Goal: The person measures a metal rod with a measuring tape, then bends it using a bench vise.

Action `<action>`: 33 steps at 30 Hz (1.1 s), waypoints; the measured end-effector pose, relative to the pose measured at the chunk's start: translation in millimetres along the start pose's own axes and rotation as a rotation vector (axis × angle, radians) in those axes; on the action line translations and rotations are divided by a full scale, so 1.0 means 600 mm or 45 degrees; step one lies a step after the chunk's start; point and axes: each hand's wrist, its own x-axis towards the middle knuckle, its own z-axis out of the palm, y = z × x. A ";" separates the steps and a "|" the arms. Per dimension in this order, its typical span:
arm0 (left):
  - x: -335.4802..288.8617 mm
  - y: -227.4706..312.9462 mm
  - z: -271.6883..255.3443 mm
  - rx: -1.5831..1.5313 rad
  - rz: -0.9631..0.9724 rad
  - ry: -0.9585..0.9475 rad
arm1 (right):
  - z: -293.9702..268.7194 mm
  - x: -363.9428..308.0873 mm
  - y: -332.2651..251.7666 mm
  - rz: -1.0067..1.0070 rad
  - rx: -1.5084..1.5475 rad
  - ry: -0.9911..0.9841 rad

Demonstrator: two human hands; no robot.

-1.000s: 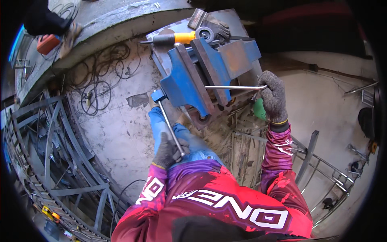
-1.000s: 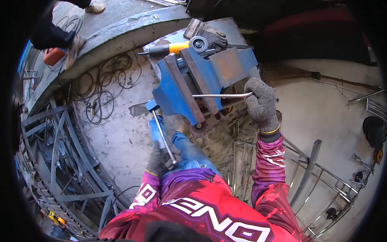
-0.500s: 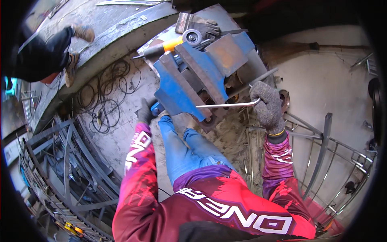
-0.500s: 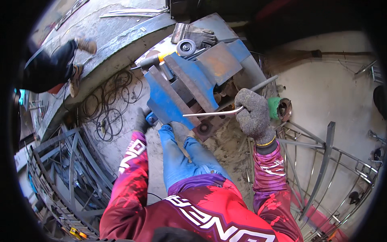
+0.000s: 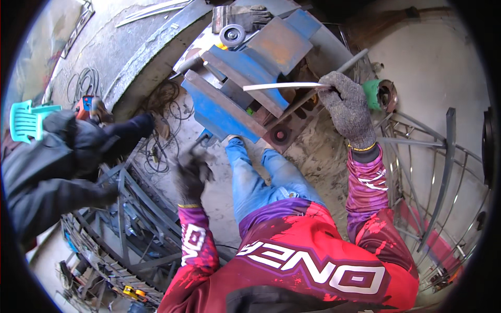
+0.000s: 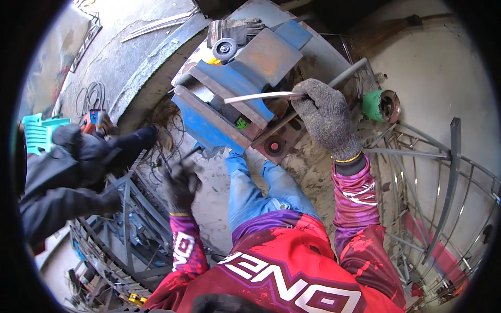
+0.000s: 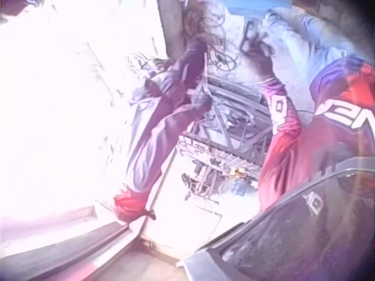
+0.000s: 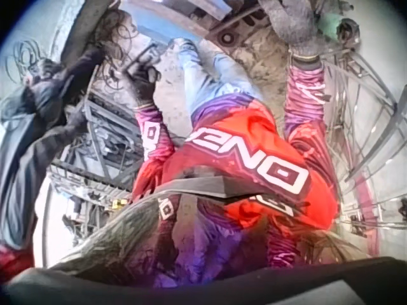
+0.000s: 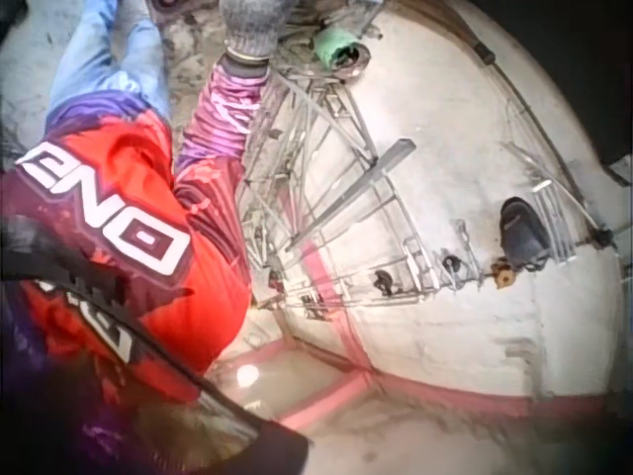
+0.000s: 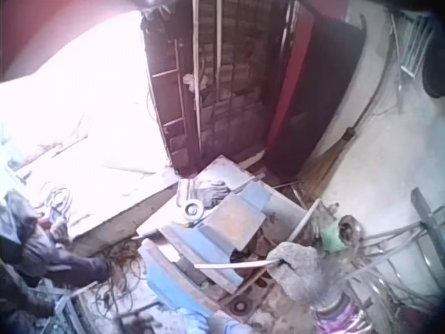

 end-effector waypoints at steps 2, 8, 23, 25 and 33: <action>0.067 0.042 0.006 -0.126 0.198 0.133 | -0.010 -0.016 -0.001 -0.070 -0.050 0.092; 0.238 0.081 -0.131 0.257 0.091 0.529 | -0.070 -0.121 0.054 0.128 -0.050 0.170; 0.036 -0.172 0.086 1.971 -0.037 -0.393 | 0.116 -0.411 0.153 0.921 1.394 0.087; 0.019 -0.179 0.200 2.112 0.340 -0.725 | 0.138 -0.422 0.136 0.991 1.538 -0.235; -0.002 -0.184 0.265 1.324 -0.325 -0.588 | 0.070 -0.340 0.160 0.772 1.315 -0.256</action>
